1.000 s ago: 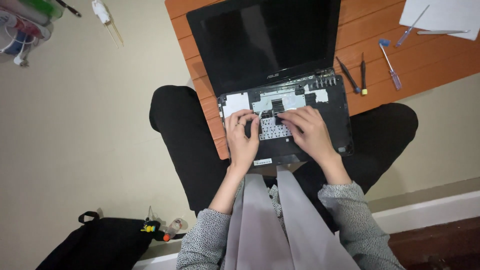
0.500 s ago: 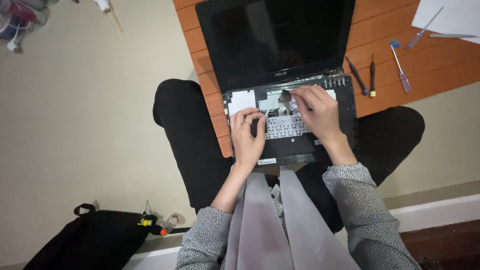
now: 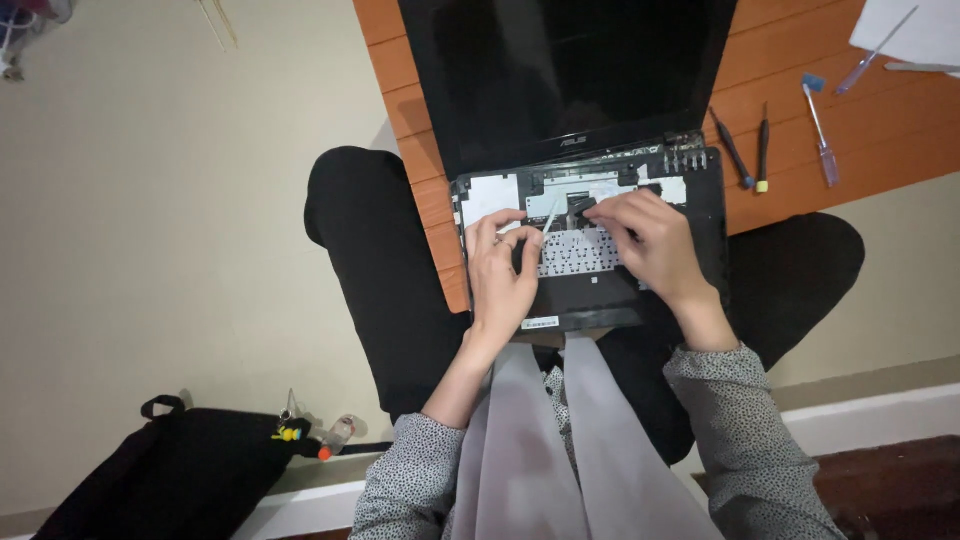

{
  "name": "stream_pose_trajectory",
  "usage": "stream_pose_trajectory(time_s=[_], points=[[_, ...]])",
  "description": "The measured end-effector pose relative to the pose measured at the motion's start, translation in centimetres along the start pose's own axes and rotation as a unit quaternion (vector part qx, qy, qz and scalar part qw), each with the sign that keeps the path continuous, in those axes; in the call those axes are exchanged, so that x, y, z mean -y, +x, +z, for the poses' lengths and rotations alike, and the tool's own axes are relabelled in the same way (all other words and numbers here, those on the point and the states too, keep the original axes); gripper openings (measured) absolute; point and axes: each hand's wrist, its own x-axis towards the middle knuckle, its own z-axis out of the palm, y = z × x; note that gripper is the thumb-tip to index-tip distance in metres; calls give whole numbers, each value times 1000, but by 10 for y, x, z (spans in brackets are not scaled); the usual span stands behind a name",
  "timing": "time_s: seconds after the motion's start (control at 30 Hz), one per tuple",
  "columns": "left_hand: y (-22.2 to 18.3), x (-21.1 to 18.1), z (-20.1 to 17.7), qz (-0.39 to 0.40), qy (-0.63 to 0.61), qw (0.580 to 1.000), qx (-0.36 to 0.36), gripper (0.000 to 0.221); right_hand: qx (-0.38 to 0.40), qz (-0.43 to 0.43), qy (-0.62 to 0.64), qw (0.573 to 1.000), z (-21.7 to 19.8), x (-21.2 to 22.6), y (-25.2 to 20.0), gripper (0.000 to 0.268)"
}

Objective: A person is shown reassembling a laptop, carefully connecting internal ribbon cables to the motherboard, installing the keyboard, and closing the outer chassis.

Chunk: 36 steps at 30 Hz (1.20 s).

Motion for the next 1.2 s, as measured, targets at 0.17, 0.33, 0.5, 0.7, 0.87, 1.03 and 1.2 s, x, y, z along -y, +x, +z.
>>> stream_pose_trajectory(time_s=[0.17, 0.33, 0.5, 0.7, 0.87, 1.03, 1.2], points=[[3, -5, -8, 4, 0, 1000, 28, 16, 7, 28, 32, 999, 1, 0, 0, 12], [7, -4, -16, -9, -25, 999, 47, 13, 30, 43, 45, 998, 2, 2, -2, 9], [7, -2, -16, -10, -27, 998, 57, 11, 20, 6, 13, 1000, 6, 0, -8, 13], [9, -2, -16, -10, -18, 998, 60, 9, 17, -12, -2, 1000, 4, -9, -13, 11], [9, -1, -13, -1, -8, 998, 62, 7, 68, -20, -9, 997, -5, -18, -15, 9], [8, 4, -9, 6, 4, 998, 64, 7, 146, -23, -41, 988, -23, -9, -12, 10], [8, 1, -9, 4, 8, 998, 60, 8, 233, -11, -235, 944, -24, -1, -17, 36]])
